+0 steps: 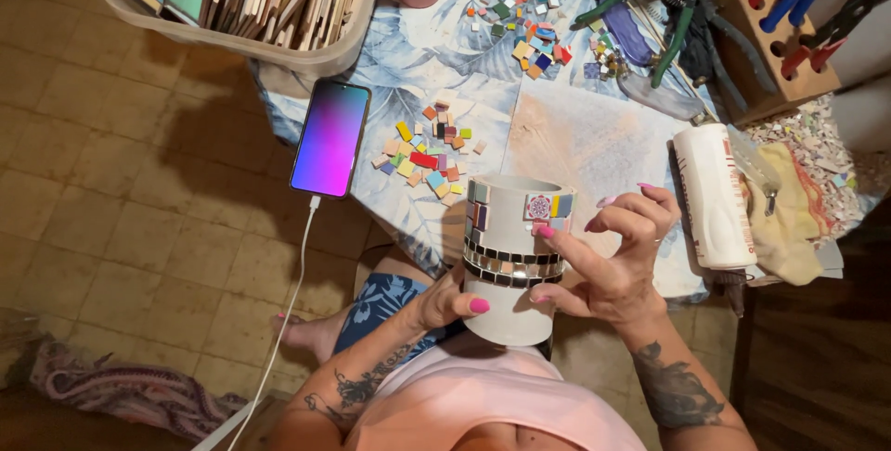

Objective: Apply small mosaic tiles to a white cylindrical object using adhesive to create a decorative pattern.

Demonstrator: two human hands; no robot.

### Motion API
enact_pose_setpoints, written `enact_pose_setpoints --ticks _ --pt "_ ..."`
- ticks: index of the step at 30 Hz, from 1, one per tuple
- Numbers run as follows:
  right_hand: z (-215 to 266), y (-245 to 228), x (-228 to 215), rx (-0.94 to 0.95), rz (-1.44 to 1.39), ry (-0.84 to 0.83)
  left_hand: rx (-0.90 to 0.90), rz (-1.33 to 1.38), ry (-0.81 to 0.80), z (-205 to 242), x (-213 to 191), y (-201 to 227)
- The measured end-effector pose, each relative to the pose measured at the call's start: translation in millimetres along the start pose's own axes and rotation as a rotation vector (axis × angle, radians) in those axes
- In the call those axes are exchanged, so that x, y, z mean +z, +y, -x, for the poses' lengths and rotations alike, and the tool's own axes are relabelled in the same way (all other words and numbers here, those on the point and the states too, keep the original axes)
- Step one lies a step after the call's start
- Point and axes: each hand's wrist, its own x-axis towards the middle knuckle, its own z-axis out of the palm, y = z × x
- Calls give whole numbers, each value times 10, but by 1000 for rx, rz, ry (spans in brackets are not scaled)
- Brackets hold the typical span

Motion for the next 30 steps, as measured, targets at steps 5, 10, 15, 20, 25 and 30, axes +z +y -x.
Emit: enact_pose_setpoints --ticks 5,10,15,20,25,30 --pt "167 93 32 75 -163 135 5 -93 -5 27 -135 -140" --pt "227 -24 -39 277 -324 539 55 -68 -205 124 -384 -339" --pt "709 71 63 371 -527 573 33 -235 -57 50 -299 -253" --pt "675 -72 -4 371 -500 500 38 -173 -1 95 -265 -345" --pt "623 -106 -37 359 -491 477 63 -329 36 128 -89 -252" --pt "605 -132 -42 365 -511 432 56 -277 3 133 -346 -414"
